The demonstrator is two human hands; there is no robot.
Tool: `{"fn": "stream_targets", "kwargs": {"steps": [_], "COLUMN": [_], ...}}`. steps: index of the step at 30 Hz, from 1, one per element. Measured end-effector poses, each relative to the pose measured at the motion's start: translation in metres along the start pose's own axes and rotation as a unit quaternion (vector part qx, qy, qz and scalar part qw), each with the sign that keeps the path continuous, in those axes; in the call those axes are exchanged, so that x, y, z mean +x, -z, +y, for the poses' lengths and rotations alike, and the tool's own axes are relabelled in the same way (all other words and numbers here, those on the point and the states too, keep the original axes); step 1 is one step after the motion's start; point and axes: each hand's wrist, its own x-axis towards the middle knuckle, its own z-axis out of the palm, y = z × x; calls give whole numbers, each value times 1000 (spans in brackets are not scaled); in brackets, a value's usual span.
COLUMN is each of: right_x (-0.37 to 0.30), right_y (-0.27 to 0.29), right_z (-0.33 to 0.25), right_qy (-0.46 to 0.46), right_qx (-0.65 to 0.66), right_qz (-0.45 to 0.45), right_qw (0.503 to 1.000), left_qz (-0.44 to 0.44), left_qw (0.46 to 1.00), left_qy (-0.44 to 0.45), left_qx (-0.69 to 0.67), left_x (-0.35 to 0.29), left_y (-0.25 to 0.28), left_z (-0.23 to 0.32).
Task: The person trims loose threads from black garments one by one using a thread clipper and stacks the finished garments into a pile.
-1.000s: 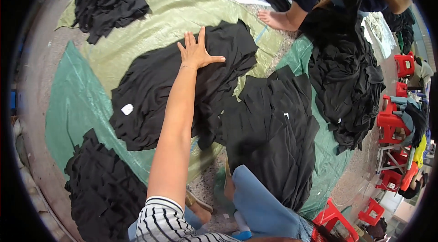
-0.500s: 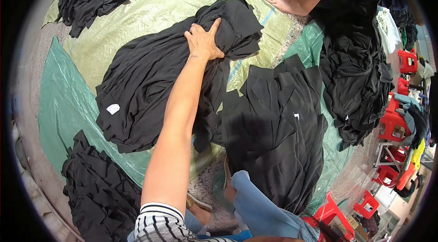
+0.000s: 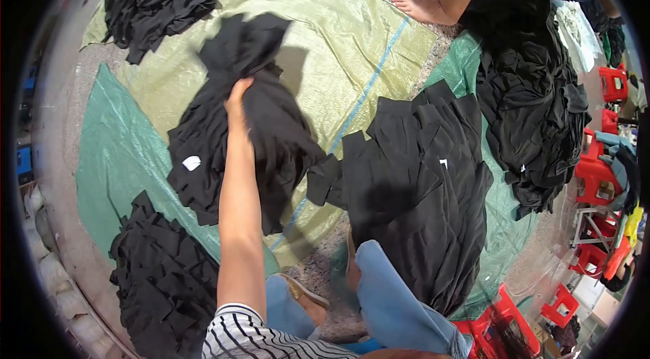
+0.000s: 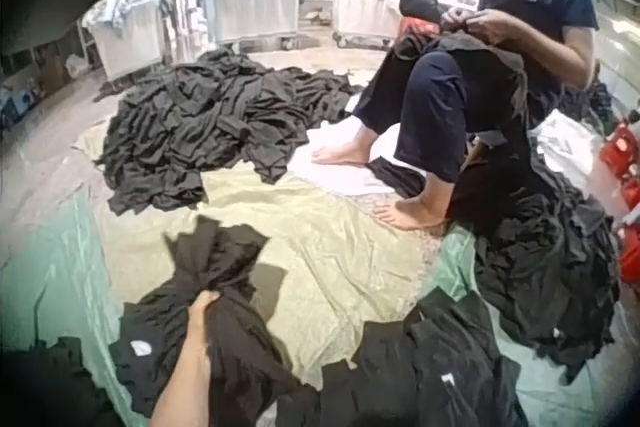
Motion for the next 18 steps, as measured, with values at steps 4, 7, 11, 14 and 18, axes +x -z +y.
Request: {"fn": "stream_targets", "kwargs": {"steps": [4, 7, 11, 14, 18], "right_x": [-18, -54, -93, -97, -99], "right_y": [5, 32, 40, 34, 34], "right_z": [-19, -40, -104, -100, -119], "right_qy": [12, 14, 158, 67, 160], "right_qx": [18, 27, -69, 129, 88], "right_qz": [-12, -14, 7, -139, -123], "right_qw": [1000, 999, 985, 980, 975], "left_qz": [-61, -50, -2, 142, 94], "left_qw": [985, 992, 968, 916, 940], "left_qy": [56, -15, -228, -373, -328], "left_qx": [-150, -116, -105, 42, 2], "left_x": [-82, -141, -254, -337, -504], "left_y": [46, 88, 191, 294, 187], "left_z": [102, 192, 299, 374, 413]}}
